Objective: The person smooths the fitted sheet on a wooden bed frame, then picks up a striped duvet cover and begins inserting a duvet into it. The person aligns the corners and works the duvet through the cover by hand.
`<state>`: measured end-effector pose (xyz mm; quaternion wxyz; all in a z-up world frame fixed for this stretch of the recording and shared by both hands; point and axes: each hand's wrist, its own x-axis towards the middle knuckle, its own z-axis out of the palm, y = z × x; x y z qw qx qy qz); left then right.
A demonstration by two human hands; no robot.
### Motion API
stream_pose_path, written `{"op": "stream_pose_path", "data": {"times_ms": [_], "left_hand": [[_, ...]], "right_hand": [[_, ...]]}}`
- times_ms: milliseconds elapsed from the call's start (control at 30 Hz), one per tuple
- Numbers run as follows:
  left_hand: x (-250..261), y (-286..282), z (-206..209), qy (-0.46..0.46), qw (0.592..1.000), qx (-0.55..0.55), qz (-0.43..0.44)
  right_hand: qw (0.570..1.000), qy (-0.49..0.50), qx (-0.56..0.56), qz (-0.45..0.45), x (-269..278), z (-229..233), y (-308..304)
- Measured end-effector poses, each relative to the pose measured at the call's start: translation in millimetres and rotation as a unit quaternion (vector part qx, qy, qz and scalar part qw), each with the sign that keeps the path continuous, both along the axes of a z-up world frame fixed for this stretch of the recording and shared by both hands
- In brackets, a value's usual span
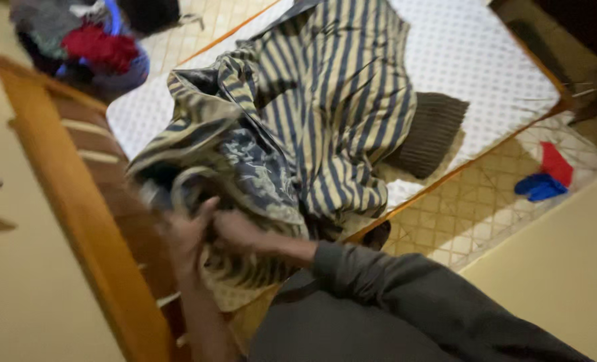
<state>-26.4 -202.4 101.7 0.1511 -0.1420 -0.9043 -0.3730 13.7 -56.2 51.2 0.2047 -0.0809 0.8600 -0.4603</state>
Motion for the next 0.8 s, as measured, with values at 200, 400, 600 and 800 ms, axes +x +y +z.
{"op": "stream_pose_path", "data": {"times_ms": [200,400,600,800], "left_hand": [[-31.7,73.0,3.8,-0.195,0.980,0.030,-0.025],[-5.9,86.9,-18.6,-0.224,0.971,0.024,-0.086],[51.1,85.2,6.7,-0.179,0.973,0.101,-0.101],[90.5,56.4,-8.8,-0.204,0.938,0.120,-0.252]], "right_hand": [[0.964,0.111,-0.237,-0.051,11.4,-44.3,56.1],[0.698,-0.096,-0.592,-0.392,29.2,-92.3,101.8],[0.554,-0.044,-0.726,-0.404,0.9,-72.2,151.4],[0.647,0.048,-0.668,-0.365,-3.5,-33.1,177.1]]}}
